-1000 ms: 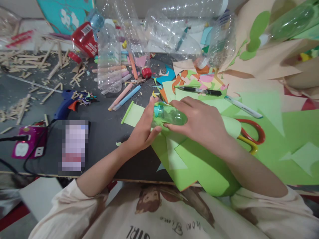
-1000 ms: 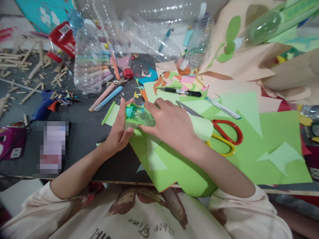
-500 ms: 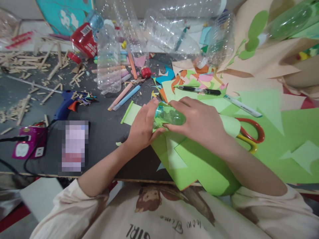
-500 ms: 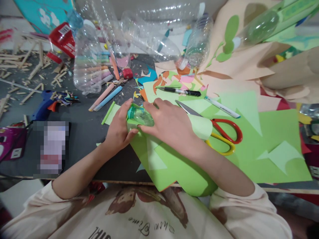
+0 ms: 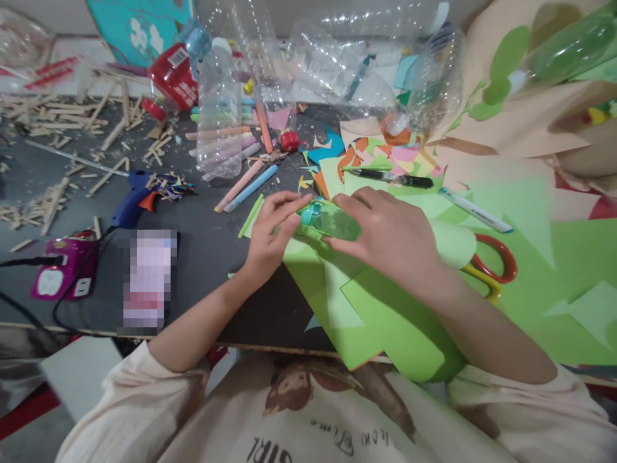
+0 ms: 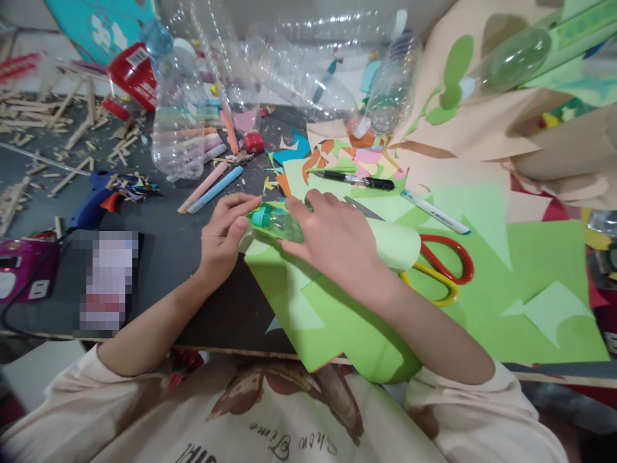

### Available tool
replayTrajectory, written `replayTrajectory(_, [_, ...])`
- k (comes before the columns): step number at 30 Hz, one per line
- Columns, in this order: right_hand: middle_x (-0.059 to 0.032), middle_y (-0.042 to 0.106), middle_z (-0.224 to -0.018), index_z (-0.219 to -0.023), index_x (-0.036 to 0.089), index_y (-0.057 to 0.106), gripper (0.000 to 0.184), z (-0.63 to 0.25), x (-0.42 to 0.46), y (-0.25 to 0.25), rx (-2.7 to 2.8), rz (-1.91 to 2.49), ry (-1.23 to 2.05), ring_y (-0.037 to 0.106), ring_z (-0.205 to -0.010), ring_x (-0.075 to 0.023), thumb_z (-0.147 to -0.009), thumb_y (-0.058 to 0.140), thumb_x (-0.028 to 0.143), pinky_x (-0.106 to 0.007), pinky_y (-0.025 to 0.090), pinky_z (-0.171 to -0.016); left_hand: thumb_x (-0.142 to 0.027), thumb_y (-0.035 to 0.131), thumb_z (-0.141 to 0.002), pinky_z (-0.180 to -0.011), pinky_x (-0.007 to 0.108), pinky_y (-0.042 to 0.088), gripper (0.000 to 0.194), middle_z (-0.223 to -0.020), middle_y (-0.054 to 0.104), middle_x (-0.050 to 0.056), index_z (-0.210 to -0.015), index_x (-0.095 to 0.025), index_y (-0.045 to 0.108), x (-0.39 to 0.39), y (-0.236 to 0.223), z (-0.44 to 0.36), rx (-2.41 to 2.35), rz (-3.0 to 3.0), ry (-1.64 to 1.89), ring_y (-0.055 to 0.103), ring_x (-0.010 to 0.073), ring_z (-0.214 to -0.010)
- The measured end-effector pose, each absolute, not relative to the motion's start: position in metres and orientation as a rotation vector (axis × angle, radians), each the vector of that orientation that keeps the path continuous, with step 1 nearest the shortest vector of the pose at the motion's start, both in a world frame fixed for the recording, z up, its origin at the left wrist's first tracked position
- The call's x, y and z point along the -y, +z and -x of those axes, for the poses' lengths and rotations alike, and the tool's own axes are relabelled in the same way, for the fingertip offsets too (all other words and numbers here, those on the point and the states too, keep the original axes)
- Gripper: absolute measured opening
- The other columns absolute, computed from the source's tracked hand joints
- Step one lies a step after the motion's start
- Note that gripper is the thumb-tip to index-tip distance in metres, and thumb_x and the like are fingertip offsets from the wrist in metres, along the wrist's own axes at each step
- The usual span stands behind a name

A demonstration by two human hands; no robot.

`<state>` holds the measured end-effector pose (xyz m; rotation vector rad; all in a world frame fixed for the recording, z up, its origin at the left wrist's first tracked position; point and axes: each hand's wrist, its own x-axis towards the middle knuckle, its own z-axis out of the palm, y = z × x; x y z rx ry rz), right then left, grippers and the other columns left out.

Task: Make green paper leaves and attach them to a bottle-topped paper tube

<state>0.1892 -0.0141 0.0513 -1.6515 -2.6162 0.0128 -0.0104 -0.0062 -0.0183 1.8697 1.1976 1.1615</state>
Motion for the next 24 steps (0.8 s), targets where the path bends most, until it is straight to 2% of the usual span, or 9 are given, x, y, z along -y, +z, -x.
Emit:
replayTrajectory(3, [-0.0133, 0.068, -0.097, -0.118, 0.016, 0.063, 0.045, -0.1886, 0.0157, 0.0519, 2.635, 1.642, -0.008, 0.062, -0.082, -0.0257, -0.091, 0.057, 0.050, -0.029, 0.032, -0.060, -0.053, 0.051, -0.094, -0.090, 0.034, 0.053, 0.040, -0.096, 0.068, 0.006, -0.106, -0.024, 0.076, 0.0041, -0.0157, 0.0090, -1.210, -1.720, 1.215, 0.064, 0.0180, -0.095])
replayTrajectory(6, [-0.0136, 0.068, -0.098, -0.119, 0.016, 0.063, 0.045, -0.1891, 0.0163, 0.0527, 2.642, 1.640, -0.036, 0.061, -0.083, -0.0255, -0.091, 0.056, 0.050, -0.029, 0.032, -0.061, -0.057, 0.054, -0.091, -0.087, 0.034, 0.053, 0.042, -0.097, 0.070, 0.006, -0.101, -0.023, 0.076, 0.0026, -0.0180, 0.0071, -1.215, -1.538, 1.232, 0.065, 0.0183, -0.094])
replayTrajectory(10, [-0.0141, 0.068, -0.099, -0.121, 0.015, 0.062, 0.047, -0.1897, 0.0159, 0.0537, 2.667, 1.634, -0.040, 0.061, -0.084, -0.0264, -0.091, 0.057, 0.050, -0.030, 0.033, -0.062, -0.060, 0.070, -0.077, -0.077, 0.029, 0.053, 0.042, -0.090, 0.071, 0.004, -0.092, -0.021, 0.073, -0.0008, -0.0236, 0.0060, -1.213, -1.276, 1.197, 0.065, 0.0162, -0.083])
replayTrajectory(13, [-0.0146, 0.068, -0.099, -0.123, 0.014, 0.061, 0.047, -0.1886, 0.0156, 0.0563, 2.688, 1.645, -0.027, 0.061, -0.085, -0.0273, -0.089, 0.061, 0.046, -0.031, 0.034, -0.063, -0.059, 0.076, -0.071, -0.074, 0.027, 0.052, 0.043, -0.084, 0.069, 0.003, -0.086, -0.019, 0.070, -0.0033, -0.0236, 0.0061, -1.173, -1.222, 1.181, 0.063, 0.0144, -0.078])
replayTrajectory(18, [-0.0145, 0.068, -0.099, -0.124, 0.013, 0.061, 0.046, -0.1865, 0.0163, 0.0602, 2.705, 1.633, 0.001, 0.060, -0.083, -0.0267, -0.087, 0.064, 0.042, -0.031, 0.035, -0.063, -0.054, 0.080, -0.068, -0.067, 0.023, 0.050, 0.039, -0.077, 0.065, 0.000, -0.081, -0.019, 0.068, -0.0041, -0.0194, 0.0054, -1.148, -1.132, 1.177, 0.060, 0.0110, -0.070])
replayTrajectory(24, [-0.0145, 0.068, -0.099, -0.122, 0.013, 0.061, 0.044, -0.1872, 0.0184, 0.0578, 2.702, 1.580, -0.056, 0.059, -0.084, -0.0268, -0.087, 0.065, 0.040, -0.031, 0.037, -0.065, -0.052, 0.081, -0.067, -0.062, 0.022, 0.050, 0.039, -0.075, 0.062, -0.001, -0.080, -0.020, 0.063, -0.0041, -0.0171, 0.0053, -1.126, -1.063, 1.096, 0.059, 0.0107, -0.066])
